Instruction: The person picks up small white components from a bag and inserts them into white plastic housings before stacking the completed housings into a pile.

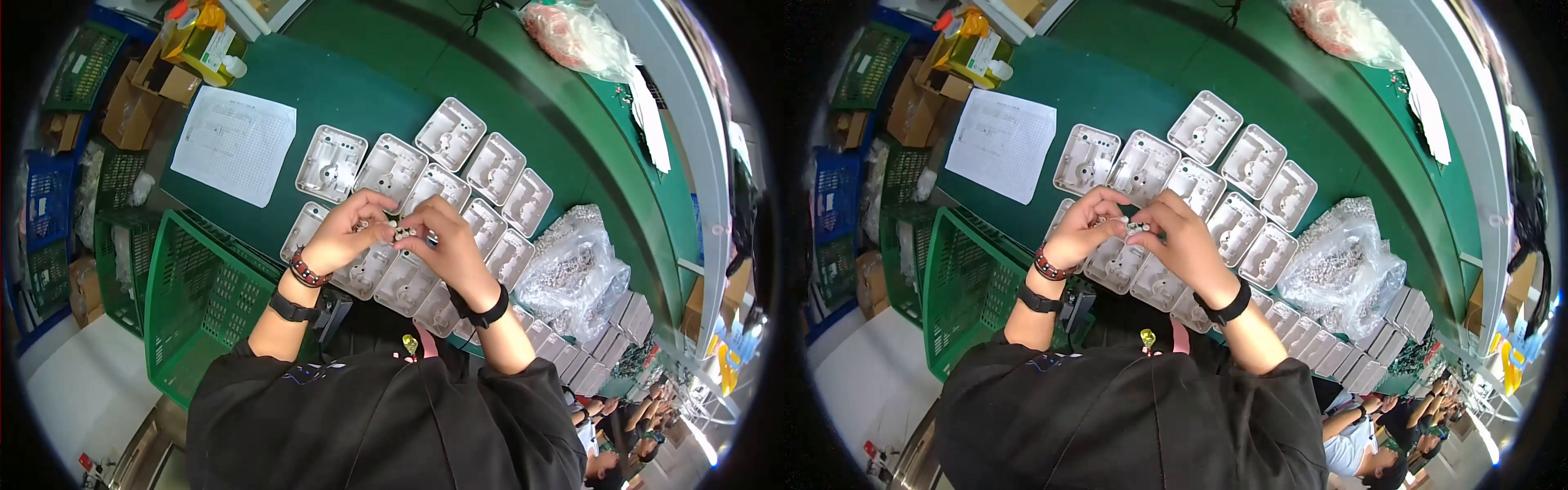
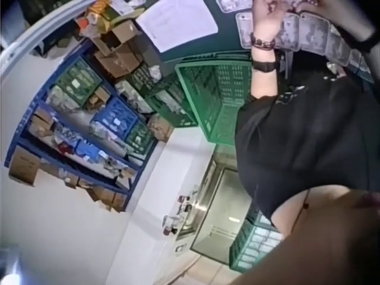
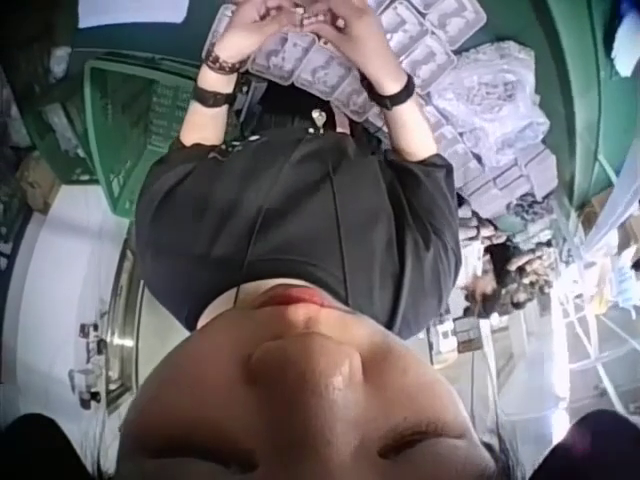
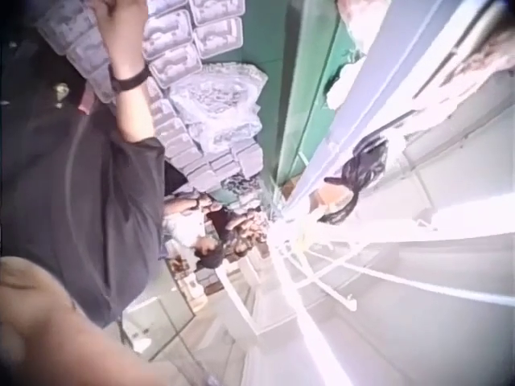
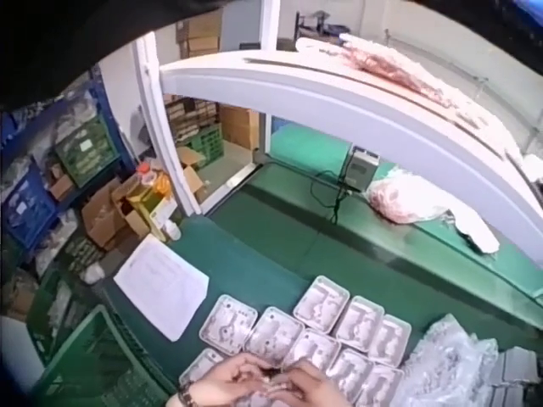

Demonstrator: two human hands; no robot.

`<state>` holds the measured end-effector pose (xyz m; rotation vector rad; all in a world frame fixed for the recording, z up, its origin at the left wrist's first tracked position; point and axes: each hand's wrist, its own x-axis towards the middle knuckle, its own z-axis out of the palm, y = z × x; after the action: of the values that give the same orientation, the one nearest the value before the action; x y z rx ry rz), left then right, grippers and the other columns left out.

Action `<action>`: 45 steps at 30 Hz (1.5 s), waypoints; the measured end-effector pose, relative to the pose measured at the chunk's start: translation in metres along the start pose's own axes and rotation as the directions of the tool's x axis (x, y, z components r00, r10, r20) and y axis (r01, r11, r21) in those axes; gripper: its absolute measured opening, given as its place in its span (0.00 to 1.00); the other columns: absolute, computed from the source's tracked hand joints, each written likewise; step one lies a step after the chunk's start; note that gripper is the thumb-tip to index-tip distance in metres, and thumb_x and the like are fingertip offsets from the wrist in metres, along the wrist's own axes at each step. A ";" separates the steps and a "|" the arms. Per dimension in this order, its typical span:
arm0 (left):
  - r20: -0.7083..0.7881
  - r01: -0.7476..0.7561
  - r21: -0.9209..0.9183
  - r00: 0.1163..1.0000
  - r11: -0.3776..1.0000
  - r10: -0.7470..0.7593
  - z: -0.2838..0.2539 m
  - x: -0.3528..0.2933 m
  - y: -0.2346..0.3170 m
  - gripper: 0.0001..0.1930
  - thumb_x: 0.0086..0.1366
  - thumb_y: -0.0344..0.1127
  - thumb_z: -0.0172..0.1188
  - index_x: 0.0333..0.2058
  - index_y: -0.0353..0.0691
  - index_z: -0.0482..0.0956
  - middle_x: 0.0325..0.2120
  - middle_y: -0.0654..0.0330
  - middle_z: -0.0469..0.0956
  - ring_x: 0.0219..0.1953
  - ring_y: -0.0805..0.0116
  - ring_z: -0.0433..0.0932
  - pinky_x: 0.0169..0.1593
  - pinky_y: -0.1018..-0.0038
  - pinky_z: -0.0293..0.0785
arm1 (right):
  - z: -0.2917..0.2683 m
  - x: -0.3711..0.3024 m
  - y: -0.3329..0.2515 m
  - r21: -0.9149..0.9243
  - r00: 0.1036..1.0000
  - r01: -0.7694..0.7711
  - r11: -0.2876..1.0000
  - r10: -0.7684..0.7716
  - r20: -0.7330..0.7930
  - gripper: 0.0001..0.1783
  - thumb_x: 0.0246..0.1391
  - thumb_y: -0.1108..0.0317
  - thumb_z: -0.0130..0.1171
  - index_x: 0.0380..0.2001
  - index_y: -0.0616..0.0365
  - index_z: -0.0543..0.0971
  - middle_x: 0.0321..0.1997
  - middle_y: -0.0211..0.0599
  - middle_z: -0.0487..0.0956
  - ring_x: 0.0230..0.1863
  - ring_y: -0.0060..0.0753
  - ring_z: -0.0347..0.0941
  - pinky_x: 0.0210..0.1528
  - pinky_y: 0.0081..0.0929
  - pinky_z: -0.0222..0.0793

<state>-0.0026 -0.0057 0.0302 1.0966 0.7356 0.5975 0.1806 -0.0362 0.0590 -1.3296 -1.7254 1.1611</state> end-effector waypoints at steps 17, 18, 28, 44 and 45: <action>-0.220 -0.013 0.190 0.974 0.982 0.055 0.031 -0.036 -0.012 0.08 0.63 0.35 0.45 0.29 0.37 0.67 0.20 0.65 0.65 0.25 0.76 0.65 0.29 0.79 0.63 | 0.023 -0.025 -0.021 -0.248 0.992 0.093 0.964 -0.112 -0.064 0.09 0.37 0.74 0.61 0.25 0.61 0.72 0.24 0.38 0.68 0.25 0.37 0.68 0.26 0.26 0.64; -0.219 -0.059 0.266 0.968 0.962 0.120 0.026 -0.037 -0.012 0.08 0.63 0.35 0.45 0.29 0.36 0.67 0.20 0.64 0.65 0.25 0.75 0.66 0.30 0.78 0.63 | 0.027 -0.020 -0.021 -0.252 0.991 0.108 0.962 -0.125 -0.052 0.08 0.38 0.73 0.61 0.24 0.61 0.72 0.23 0.38 0.69 0.25 0.38 0.68 0.26 0.27 0.64; -0.639 -0.034 -0.077 0.769 0.996 -0.024 -0.044 -0.053 -0.038 0.08 0.64 0.38 0.41 0.35 0.42 0.65 0.18 0.69 0.59 0.17 0.84 0.55 0.18 0.85 0.50 | 0.059 0.101 0.024 -0.527 0.959 0.261 0.809 -0.280 0.046 0.06 0.36 0.69 0.60 0.20 0.56 0.73 0.20 0.34 0.70 0.27 0.37 0.68 0.27 0.30 0.61; -0.877 -0.218 -0.284 0.453 0.934 -0.161 -0.109 -0.091 -0.047 0.07 0.61 0.33 0.41 0.37 0.39 0.65 0.21 0.69 0.60 0.15 0.84 0.53 0.15 0.85 0.45 | 0.092 0.163 0.107 -0.853 0.949 0.299 0.427 -0.225 0.220 0.06 0.36 0.65 0.57 0.22 0.52 0.77 0.42 0.32 0.67 0.44 0.36 0.61 0.42 0.29 0.57; -0.859 -0.188 -0.279 0.486 0.942 -0.157 -0.109 -0.089 -0.049 0.07 0.61 0.32 0.41 0.37 0.39 0.66 0.21 0.69 0.61 0.15 0.84 0.53 0.15 0.85 0.45 | 0.090 0.162 0.106 -0.843 0.939 0.326 0.428 -0.247 0.238 0.07 0.37 0.65 0.57 0.23 0.53 0.77 0.44 0.33 0.67 0.45 0.37 0.60 0.44 0.29 0.57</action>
<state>-0.1393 -0.0276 -0.0242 0.3818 1.4527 1.3028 0.0979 0.1065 -0.0763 -1.4056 -2.6503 0.0124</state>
